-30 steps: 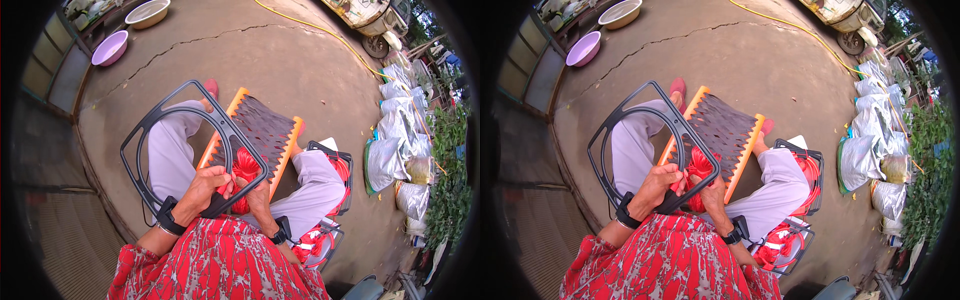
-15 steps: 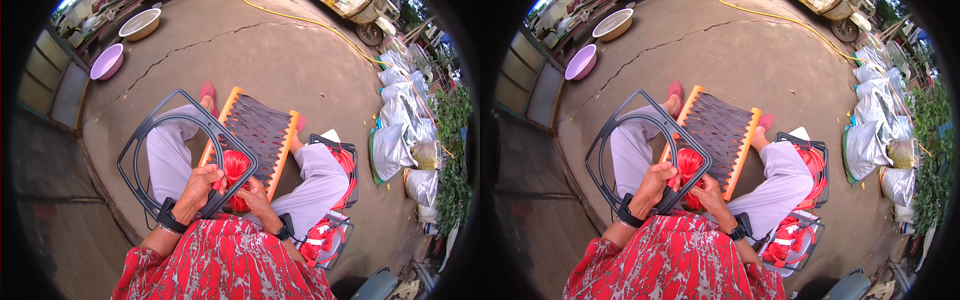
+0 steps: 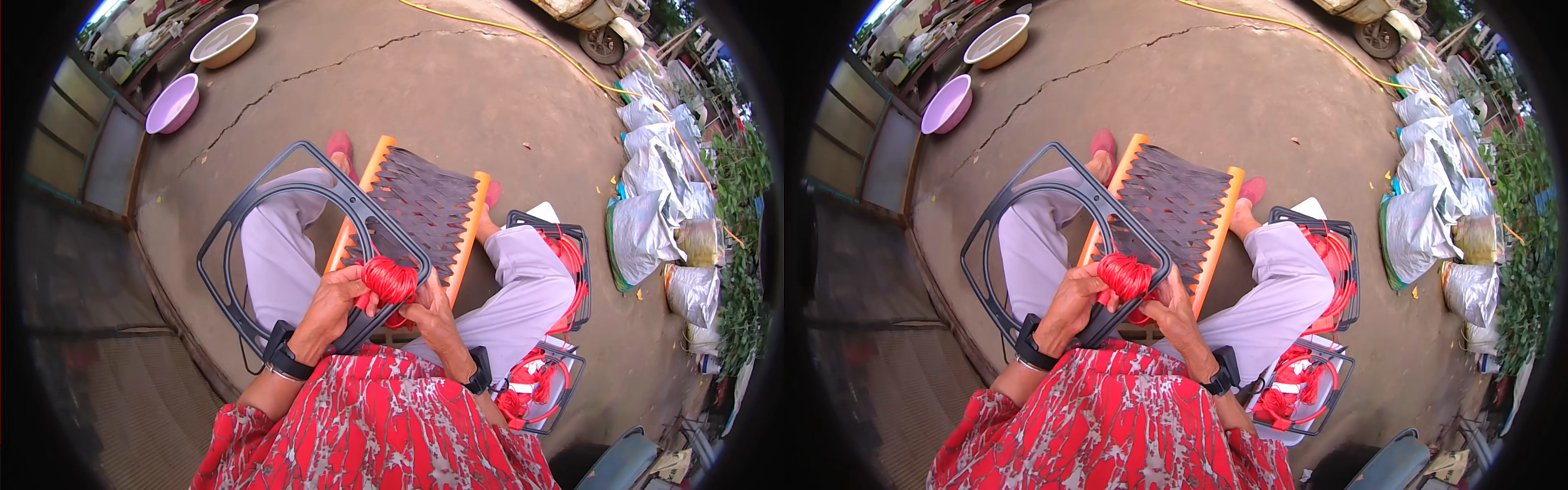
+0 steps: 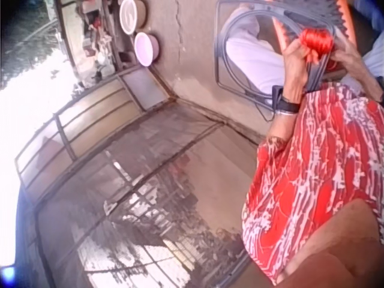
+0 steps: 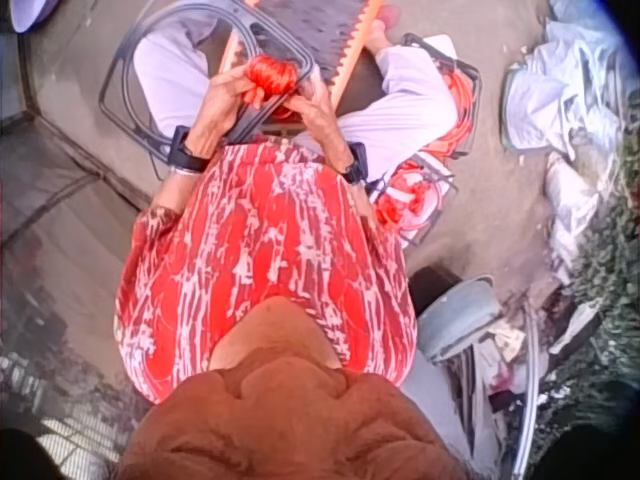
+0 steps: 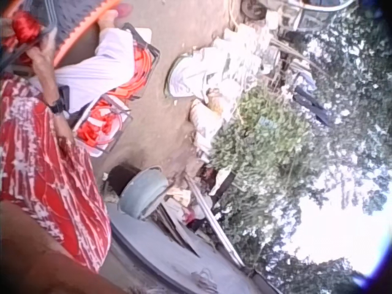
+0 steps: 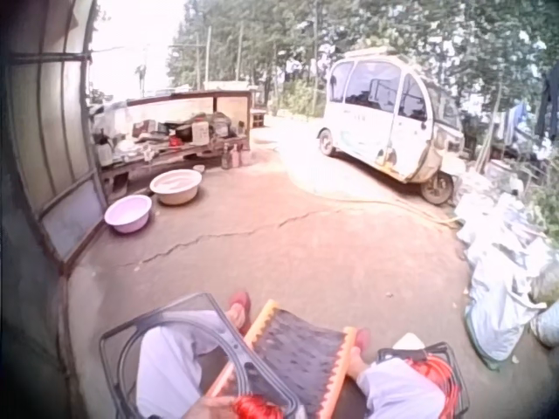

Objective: Winding a long red cord around a plastic frame using an orange serrated tool to organize it.

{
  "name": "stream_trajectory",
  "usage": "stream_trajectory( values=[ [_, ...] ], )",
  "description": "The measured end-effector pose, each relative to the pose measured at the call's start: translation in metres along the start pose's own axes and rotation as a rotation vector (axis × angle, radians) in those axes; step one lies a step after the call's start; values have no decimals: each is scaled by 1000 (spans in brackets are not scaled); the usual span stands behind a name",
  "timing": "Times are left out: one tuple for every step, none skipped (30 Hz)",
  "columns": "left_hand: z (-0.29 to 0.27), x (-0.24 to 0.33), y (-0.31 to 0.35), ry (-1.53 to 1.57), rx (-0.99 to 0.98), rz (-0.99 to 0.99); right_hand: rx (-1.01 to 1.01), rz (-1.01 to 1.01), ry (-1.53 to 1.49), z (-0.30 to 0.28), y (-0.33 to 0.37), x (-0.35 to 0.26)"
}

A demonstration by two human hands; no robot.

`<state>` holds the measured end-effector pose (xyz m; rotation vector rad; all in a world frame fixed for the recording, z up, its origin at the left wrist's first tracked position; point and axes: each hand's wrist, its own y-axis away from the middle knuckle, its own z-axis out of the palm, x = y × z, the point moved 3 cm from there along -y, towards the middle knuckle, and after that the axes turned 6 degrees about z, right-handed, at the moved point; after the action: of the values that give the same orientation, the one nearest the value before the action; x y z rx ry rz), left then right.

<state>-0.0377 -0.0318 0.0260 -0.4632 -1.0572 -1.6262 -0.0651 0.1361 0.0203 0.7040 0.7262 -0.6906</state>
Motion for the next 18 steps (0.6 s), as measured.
stream_trajectory(
  values=[
    [0,-1,0,-3,-16,-10,1,8,2,4,3,2],
    [0,-2,-1,5,-11,-12,52,-66,-26,8,5,3],
    [2,-3,-3,3,-11,-27,104,-139,-53,11,8,3],
    [3,-4,-4,1,-10,-42,104,-131,-48,15,9,4],
    [2,-6,-5,9,-3,-44,162,-183,2,18,10,3],
    [2,-7,-6,-1,-11,-44,218,-235,52,19,11,1],
    [2,-8,-8,-12,-19,-44,217,-225,56,22,11,-1],
    [5,-6,-9,-9,-36,-41,222,-233,125,23,11,-4],
    [6,-6,-10,-4,-34,-48,226,-241,193,26,10,-7],
    [7,-7,-12,-3,-34,-47,288,-220,202,29,9,-8],
    [7,-7,-12,-2,-31,-45,290,-213,204,26,6,-6],
    [7,-7,-11,-14,-28,-30,305,-157,247,19,1,-1],
    [8,-10,-10,-9,-26,-34,320,-100,290,14,0,2],
    [8,-10,-10,-2,-36,-28,309,-66,177,18,3,-2],
    [8,-11,-10,5,-48,-21,307,-59,182,16,4,-1],
    [9,-11,-9,30,-27,-30,357,-122,176,11,6,1],
    [12,-12,-7,39,-27,-30,409,-187,172,8,11,-1],
    [14,-12,-6,18,-16,-40,503,-169,206,5,18,-4]
  ],
)
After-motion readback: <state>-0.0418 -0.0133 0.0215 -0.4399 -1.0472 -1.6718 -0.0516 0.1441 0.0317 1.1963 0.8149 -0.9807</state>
